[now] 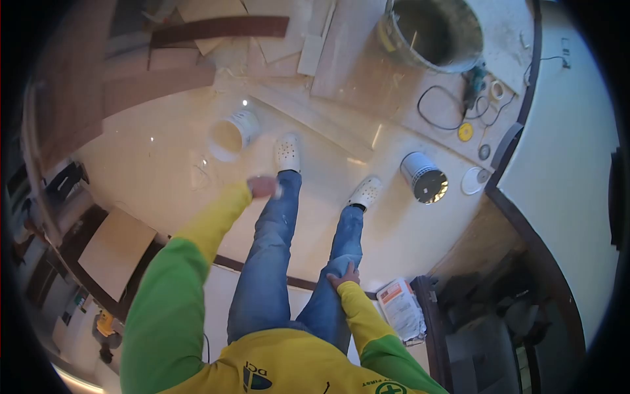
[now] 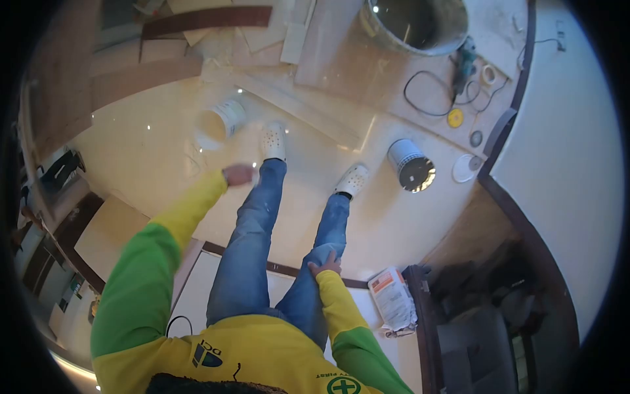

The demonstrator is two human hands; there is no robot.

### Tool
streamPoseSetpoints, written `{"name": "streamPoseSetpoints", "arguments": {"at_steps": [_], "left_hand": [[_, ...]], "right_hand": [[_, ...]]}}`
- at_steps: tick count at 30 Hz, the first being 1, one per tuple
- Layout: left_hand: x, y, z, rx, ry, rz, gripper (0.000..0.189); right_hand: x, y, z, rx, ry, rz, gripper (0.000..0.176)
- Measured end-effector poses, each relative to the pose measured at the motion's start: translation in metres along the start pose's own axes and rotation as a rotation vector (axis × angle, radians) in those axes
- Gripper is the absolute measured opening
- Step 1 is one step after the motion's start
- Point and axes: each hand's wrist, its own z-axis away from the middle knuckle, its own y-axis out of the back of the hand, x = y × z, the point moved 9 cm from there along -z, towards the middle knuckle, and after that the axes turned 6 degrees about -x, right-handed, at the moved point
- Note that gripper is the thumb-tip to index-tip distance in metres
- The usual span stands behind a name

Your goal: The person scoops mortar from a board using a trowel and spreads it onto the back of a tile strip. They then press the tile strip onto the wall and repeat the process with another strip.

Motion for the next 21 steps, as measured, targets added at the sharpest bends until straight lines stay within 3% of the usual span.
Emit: {"name": "streamPoseSetpoints", "arguments": {"at_steps": [1,2,4,6,8,10,12,15,17,21], "left_hand": [[-0.022,0.043,-0.012,0.184,0.402,0.018,0.035],[-0.061,0.065,-0.036,0.476,0.382,0.213,0.035],[-0.066,0.106,-0.063,0.625,0.578,0.296,0.036],[-0.151,0.1,-0.136,0.754,0.467,0.033,0.038],[-0.171,0.096,-0.177,0.499,0.62,0.494,0.042],[-0.143,0.097,-0.178,0.798,0.935,1.095,0.051],[-0.161,0.086,-0.214,0.893,0.941,1.277,0.062],[-0.179,0.081,-0.255,0.838,1.026,1.426,0.072],[-0.239,0.064,-0.261,1.035,1.193,1.286,0.085],[-0.214,0.072,-0.252,1.132,1.255,1.256,0.083]], "right_hand": [[-0.011,-0.004,-0.004,-0.027,-0.018,0.0,0.099],[-0.022,0.0,-0.006,-0.035,-0.074,0.029,0.098],[-0.028,0.002,-0.024,-0.026,-0.143,0.059,0.094],[-0.033,0.0,-0.038,-0.059,-0.166,0.06,0.09],[-0.031,-0.006,-0.046,-0.085,-0.195,0.062,0.087],[-0.031,-0.007,-0.054,-0.052,-0.176,0.069,0.081],[-0.028,-0.006,-0.057,-0.058,-0.18,0.08,0.079],[-0.025,-0.003,-0.061,-0.07,-0.173,0.086,0.077],[-0.024,-0.005,-0.065,-0.078,-0.136,0.079,0.077],[-0.022,0.001,-0.066,-0.041,-0.122,0.095,0.077]]}}
